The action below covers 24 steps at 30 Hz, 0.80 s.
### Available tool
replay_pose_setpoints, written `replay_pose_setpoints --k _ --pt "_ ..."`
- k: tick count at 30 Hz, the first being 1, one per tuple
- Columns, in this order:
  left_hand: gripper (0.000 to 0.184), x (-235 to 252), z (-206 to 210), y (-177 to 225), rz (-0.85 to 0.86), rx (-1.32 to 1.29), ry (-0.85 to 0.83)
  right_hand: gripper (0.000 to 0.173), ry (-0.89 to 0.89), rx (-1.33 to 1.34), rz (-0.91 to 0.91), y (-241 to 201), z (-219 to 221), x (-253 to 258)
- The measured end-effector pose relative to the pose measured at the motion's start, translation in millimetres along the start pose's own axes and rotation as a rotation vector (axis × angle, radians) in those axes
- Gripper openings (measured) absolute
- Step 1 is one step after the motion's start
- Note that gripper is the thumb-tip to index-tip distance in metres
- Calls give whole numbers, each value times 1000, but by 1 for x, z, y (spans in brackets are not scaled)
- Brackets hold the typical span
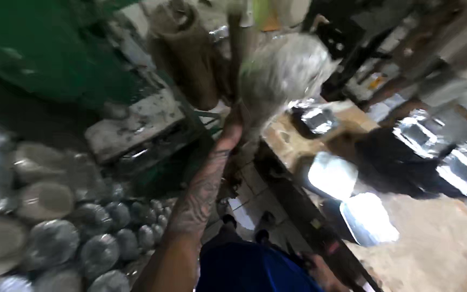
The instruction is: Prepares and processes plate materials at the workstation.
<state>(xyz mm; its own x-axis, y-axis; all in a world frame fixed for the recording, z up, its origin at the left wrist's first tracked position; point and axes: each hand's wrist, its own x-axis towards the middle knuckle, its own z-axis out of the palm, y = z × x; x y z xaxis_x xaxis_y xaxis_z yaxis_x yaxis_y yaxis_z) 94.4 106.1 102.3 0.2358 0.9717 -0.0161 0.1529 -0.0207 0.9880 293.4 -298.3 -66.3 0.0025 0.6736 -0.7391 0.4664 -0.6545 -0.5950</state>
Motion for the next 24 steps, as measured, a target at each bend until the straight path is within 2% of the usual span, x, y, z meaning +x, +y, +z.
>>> replay_pose_setpoints --k 1,3,5,6,7,8,9,10,11,13,14,15,18,19,21,24 --pt "42 2 -15 -20 41 46 11 29 54 21 -15 -15 -2 10" --pt "51 -8 -56 -49 4 440 -72 30 159 41 -103 -53 -7 34" --pt "66 -8 -109 -76 -186 795 -124 32 258 41 -226 -110 -13 59" --pt "72 -1 -141 -77 -342 916 -195 32 302 13 -315 -147 -15 70" --pt "73 14 -173 -68 -559 1021 -383 32 339 -30 -426 -185 -16 80" --pt "63 10 -195 -103 -365 1042 -181 30 369 -85 -550 -220 -17 90" --pt "53 7 -214 -124 -227 1036 -100 28 401 -159 -711 -252 -17 101" --pt "46 1 -229 -123 -163 1015 -111 24 431 -264 -886 -281 -19 113" --pt "47 -11 -240 -109 -122 986 -169 20 449 -388 -1032 -307 -19 124" --pt "49 -44 -262 -74 -96 868 -388 18 410 -633 -1199 -351 -14 142" --pt "49 -51 -275 -67 -151 807 -521 19 363 -750 -1228 -369 -9 153" --pt "48 -51 -290 -79 -164 783 -598 19 305 -849 -1251 -384 -4 167" --pt "35 -34 -348 -166 20 954 -629 23 114 -1083 -1335 -424 11 223" --pt "30 -31 -355 -165 -17 1002 -658 23 84 -1130 -1373 -437 19 243" --pt "28 -32 -351 -134 -102 1112 -663 21 80 -1133 -1447 -471 36 271" --pt "30 -71 -327 -74 -165 1099 -655 26 8 -1192 -1360 -501 61 293"
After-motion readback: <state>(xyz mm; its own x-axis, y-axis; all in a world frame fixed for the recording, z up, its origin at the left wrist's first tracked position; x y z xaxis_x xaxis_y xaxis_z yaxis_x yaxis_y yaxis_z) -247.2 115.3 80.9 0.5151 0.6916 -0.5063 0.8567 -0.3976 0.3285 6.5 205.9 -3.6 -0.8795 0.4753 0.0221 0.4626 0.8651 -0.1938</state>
